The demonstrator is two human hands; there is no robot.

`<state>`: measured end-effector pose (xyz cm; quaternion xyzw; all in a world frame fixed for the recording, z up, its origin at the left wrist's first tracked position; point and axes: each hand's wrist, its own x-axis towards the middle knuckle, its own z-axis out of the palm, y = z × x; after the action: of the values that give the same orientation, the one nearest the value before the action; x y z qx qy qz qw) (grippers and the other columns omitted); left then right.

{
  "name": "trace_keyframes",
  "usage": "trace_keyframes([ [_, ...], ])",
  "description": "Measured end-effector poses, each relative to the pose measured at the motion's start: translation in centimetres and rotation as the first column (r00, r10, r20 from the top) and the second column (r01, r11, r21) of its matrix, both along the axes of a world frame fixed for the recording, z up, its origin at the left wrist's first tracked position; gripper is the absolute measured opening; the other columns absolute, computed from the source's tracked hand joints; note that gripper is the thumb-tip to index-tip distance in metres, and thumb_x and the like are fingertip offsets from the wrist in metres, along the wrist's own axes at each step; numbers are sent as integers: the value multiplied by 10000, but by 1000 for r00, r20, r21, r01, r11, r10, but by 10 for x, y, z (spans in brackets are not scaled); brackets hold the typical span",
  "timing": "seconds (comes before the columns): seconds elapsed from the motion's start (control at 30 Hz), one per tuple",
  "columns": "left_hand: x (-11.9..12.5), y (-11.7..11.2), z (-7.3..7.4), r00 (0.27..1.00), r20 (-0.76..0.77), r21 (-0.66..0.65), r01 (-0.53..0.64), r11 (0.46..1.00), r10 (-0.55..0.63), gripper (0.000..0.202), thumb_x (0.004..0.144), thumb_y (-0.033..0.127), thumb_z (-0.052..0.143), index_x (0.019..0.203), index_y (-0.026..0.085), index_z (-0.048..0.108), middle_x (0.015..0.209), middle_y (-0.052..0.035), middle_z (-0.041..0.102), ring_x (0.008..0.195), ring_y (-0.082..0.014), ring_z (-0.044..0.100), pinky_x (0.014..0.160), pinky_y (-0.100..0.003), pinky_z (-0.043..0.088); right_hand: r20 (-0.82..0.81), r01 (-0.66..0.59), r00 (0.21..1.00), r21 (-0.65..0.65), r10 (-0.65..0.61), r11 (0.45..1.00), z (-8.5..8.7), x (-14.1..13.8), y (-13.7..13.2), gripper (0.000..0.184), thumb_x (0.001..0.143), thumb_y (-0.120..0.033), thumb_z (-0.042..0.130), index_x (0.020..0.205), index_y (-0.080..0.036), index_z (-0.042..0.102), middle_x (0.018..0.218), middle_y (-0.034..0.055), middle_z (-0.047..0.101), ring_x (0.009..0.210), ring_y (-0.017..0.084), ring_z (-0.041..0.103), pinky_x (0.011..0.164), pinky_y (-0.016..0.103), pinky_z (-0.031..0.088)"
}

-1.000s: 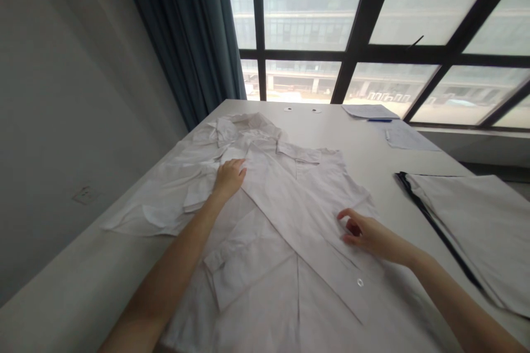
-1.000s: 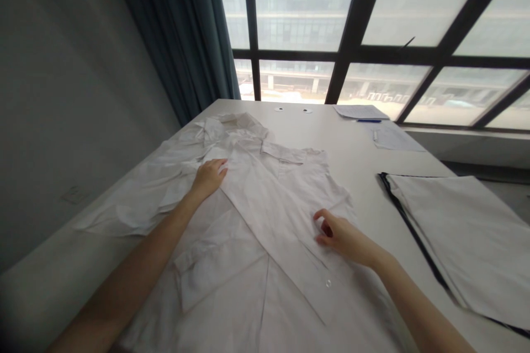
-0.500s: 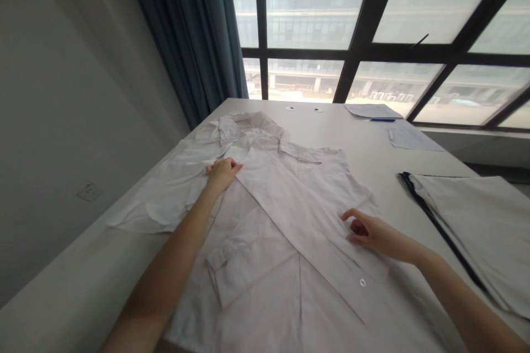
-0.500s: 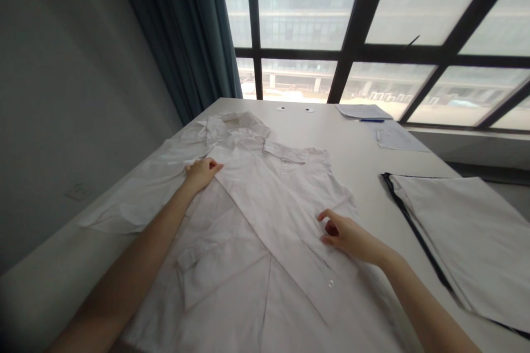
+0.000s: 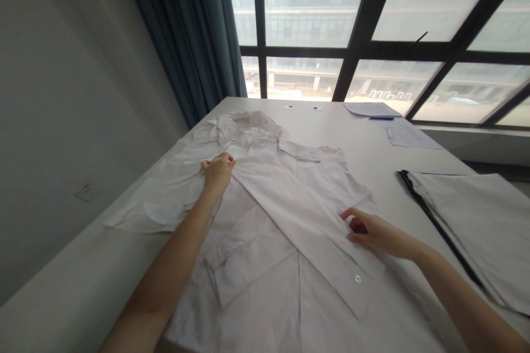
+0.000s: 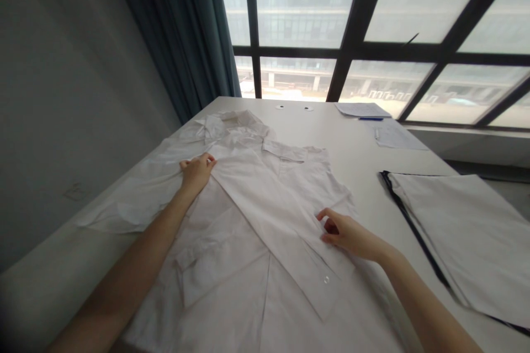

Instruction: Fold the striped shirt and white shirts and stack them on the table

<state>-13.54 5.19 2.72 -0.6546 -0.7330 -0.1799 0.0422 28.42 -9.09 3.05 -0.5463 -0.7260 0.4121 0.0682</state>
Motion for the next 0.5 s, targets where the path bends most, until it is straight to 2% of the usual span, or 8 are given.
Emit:
trace_keyframes([
  [0.17, 7, -8, 7, 980, -189, 162, 89, 983, -57, 292, 929, 149, 416, 1103, 195, 646, 1083, -136, 653, 1077, -317, 544, 951, -488, 320, 9, -4, 1000, 3, 4, 1000, 3, -2, -1, 297, 837, -333, 531, 1109, -244, 451, 743, -35, 524, 662, 146, 479, 622, 271, 380],
  [0.23, 13, -8, 10, 970, -186, 175, 188, 967, -155, 321, 916, 125, 411, 1124, 177, 650, 1119, -133, 639, 1086, -297, 547, 959, -456, 357, 23, -2, 1000, 11, 2, 1000, 4, -3, -1, 292, 843, -344, 526, 1107, -242, 456, 749, -30, 540, 669, 151, 492, 632, 276, 383],
  [0.37, 29, -7, 3, 881, -135, 44, 463, 885, -454, 348, 925, 155, 434, 1216, 181, 621, 1271, -95, 617, 1192, -217, 541, 1033, -348, 386, 30, 4, 1000, 1, -4, 1000, 5, -4, -1, 260, 850, -346, 511, 1081, -237, 467, 767, -22, 569, 678, 153, 518, 639, 276, 389],
  [0.43, 35, -8, -6, 868, -150, -48, 473, 880, -474, 380, 949, 236, 451, 1309, 196, 565, 1398, -98, 544, 1296, -225, 480, 1097, -374, 341, 29, -5, 1000, 1, 5, 1000, 4, -3, -1, 256, 845, -334, 513, 1077, -235, 471, 765, -22, 574, 678, 153, 523, 631, 271, 389],
  [0.5, 38, -11, -14, 882, -178, -127, 420, 899, -437, 431, 969, 314, 444, 1385, 217, 498, 1487, -102, 454, 1376, -253, 402, 1127, -431, 300, 33, -10, 999, 8, 9, 1000, 4, -3, -2, 256, 839, -325, 522, 1075, -235, 478, 754, -24, 582, 674, 152, 528, 622, 266, 390],
])
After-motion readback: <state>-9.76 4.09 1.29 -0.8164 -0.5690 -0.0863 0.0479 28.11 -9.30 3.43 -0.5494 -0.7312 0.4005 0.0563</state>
